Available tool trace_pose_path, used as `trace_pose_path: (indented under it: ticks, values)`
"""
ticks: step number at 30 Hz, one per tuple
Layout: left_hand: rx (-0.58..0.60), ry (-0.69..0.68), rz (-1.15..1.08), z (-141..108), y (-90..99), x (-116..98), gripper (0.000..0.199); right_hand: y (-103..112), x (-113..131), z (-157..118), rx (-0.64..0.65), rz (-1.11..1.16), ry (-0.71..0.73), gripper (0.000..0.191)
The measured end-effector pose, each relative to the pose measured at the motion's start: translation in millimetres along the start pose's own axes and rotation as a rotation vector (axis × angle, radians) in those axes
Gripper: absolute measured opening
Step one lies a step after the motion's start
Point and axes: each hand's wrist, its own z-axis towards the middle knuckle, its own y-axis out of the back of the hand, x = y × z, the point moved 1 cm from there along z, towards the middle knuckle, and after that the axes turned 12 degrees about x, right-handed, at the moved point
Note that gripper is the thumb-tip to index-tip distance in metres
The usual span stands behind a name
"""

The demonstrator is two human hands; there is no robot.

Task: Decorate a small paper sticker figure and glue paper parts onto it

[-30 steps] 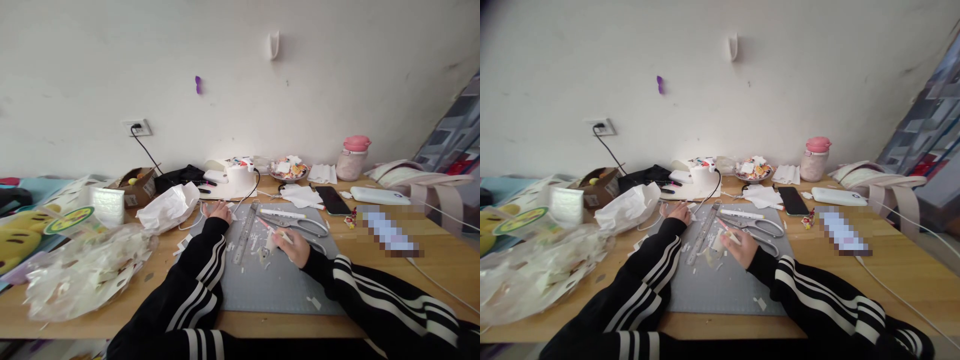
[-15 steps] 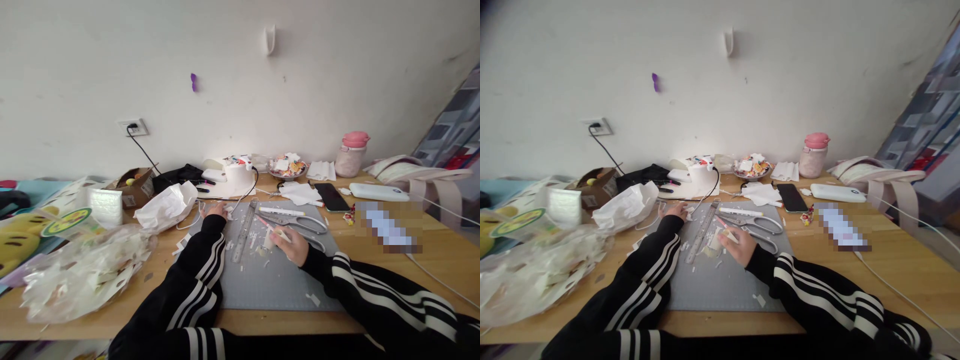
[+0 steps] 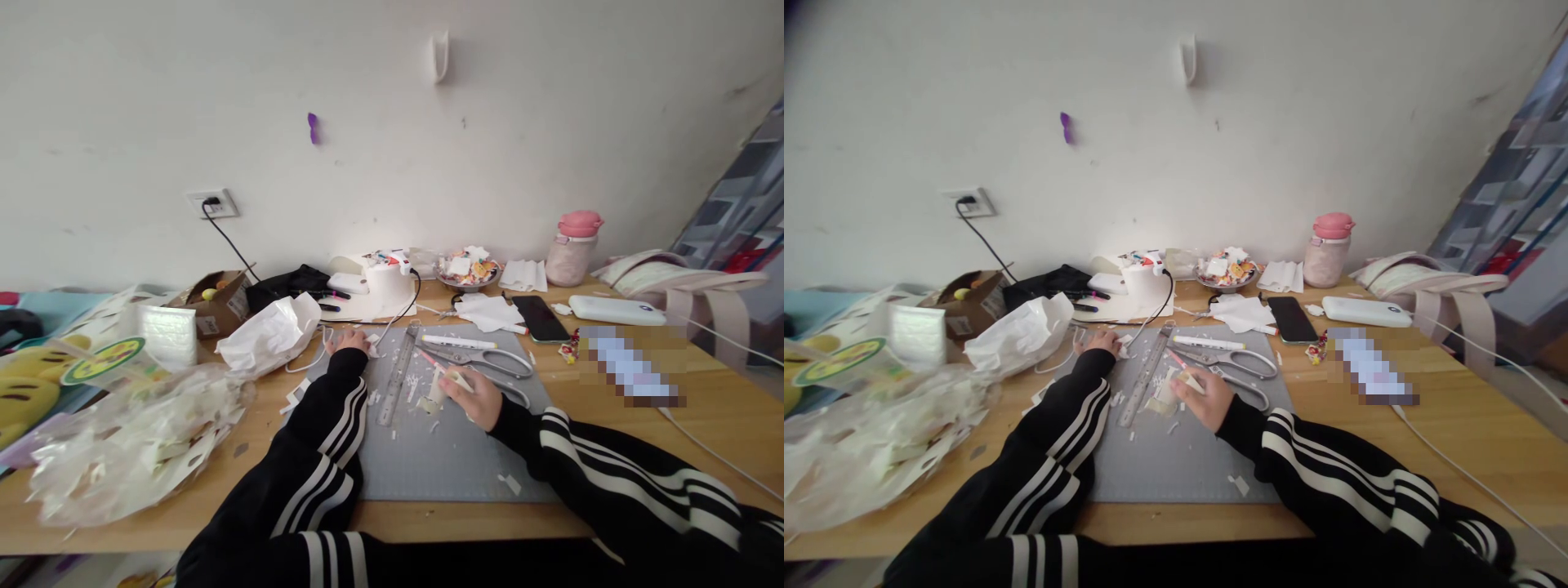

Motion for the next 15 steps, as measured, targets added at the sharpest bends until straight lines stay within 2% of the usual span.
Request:
trace_pose_path:
  ticks: [6,15]
  values:
    - [0.011,0.047,-0.024,2.7,0.2,1.8,0.034,-0.9,0.3,0.1,0.003,-0.003,0.015,0.043]
    - [0.01,0.027,-0.049,0.4,-1.3,3.6,0.025,-1.0,-0.4,0.2,0.009,-0.005,0.017,0.043]
